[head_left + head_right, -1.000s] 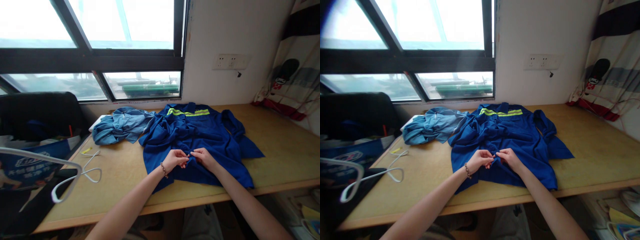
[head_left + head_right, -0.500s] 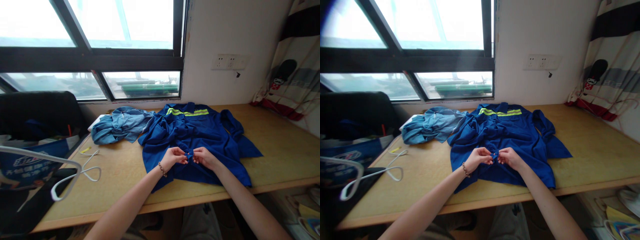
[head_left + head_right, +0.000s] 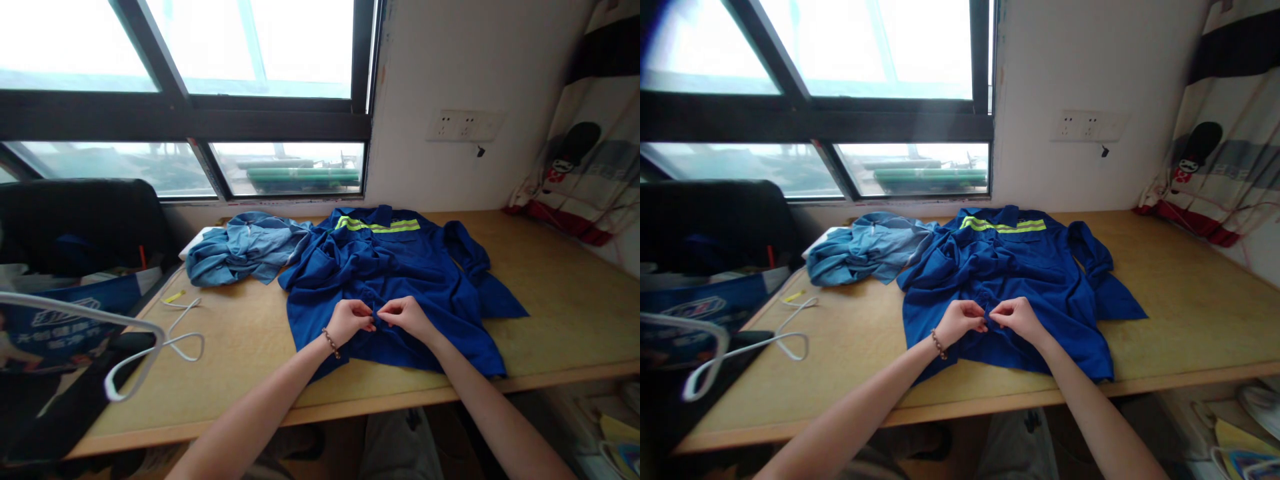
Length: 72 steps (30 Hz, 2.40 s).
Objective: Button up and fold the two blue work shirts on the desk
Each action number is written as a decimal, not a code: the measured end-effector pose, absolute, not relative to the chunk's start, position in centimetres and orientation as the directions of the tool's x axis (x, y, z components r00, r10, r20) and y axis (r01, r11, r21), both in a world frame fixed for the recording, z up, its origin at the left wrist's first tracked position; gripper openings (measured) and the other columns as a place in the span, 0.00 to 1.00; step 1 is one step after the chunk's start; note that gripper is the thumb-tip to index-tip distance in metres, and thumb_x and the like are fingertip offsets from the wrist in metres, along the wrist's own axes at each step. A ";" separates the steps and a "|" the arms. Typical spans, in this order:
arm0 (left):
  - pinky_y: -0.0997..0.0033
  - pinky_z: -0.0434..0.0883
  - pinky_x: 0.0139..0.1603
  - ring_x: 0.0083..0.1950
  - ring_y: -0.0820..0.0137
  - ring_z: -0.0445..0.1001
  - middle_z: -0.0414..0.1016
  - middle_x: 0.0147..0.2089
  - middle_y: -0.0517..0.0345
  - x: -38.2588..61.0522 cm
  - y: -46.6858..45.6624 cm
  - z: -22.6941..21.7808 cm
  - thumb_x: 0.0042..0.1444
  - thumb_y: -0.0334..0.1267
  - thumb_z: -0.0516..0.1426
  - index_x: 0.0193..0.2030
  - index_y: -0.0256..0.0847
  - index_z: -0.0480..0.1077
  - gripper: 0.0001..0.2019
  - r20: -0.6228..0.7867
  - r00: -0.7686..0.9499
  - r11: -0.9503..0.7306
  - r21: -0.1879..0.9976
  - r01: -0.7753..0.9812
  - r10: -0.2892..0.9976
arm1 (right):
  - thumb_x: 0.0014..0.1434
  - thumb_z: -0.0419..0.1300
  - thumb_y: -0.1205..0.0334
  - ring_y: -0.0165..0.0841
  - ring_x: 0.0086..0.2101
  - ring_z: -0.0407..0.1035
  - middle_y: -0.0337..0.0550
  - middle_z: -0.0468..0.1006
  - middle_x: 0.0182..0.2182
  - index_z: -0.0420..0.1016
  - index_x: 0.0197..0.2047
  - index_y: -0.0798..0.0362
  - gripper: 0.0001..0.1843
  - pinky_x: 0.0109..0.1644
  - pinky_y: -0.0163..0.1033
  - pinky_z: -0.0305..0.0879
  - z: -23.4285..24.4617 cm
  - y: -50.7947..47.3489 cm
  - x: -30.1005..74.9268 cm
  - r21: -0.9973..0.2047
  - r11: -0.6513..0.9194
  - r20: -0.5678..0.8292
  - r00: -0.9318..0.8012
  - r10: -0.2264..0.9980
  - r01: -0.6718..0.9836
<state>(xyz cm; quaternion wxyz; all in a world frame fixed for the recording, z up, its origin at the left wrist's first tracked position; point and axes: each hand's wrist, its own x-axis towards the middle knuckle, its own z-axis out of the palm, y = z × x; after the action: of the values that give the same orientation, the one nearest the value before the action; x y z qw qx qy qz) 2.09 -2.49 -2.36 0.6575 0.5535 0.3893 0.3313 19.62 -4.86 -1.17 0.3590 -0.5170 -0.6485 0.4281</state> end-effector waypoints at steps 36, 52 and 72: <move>0.75 0.71 0.26 0.24 0.76 0.67 0.63 0.22 0.62 2.3 -2.5 -1.7 0.38 0.25 0.58 0.25 0.34 0.63 0.07 -0.326 0.281 0.381 0.908 -0.172 0.903 | 0.52 0.55 0.64 0.26 0.20 0.62 0.33 0.66 0.17 0.67 0.33 0.52 0.03 0.27 0.31 0.56 -1.6 -5.7 17.5 -0.585 0.451 0.379 -0.264 0.887 0.675; 0.79 0.69 0.24 0.25 0.77 0.67 0.64 0.23 0.62 2.3 -2.2 -2.3 0.38 0.32 0.61 0.27 0.34 0.64 0.10 -0.298 0.302 0.352 0.925 -0.141 0.905 | 0.52 0.54 0.64 0.25 0.20 0.60 0.33 0.65 0.18 0.62 0.29 0.52 0.03 0.26 0.30 0.54 -1.5 -5.8 17.4 -0.614 0.425 0.327 -0.275 0.904 0.665; 0.80 0.64 0.21 0.22 0.78 0.65 0.64 0.20 0.65 2.5 -2.5 -2.3 0.38 0.35 0.61 0.29 0.35 0.63 0.12 -0.205 0.322 0.258 0.957 -0.131 0.924 | 0.57 0.48 0.61 0.26 0.21 0.59 0.35 0.63 0.19 0.56 0.24 0.52 0.11 0.27 0.31 0.51 -1.7 -5.8 17.5 -0.538 0.435 0.273 -0.338 0.900 0.722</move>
<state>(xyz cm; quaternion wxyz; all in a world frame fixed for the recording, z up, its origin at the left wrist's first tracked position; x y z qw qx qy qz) 2.49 -2.51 -2.31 0.6679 0.4637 0.4278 0.3948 17.54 -5.76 -1.71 0.2735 -0.5061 -0.8016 0.1630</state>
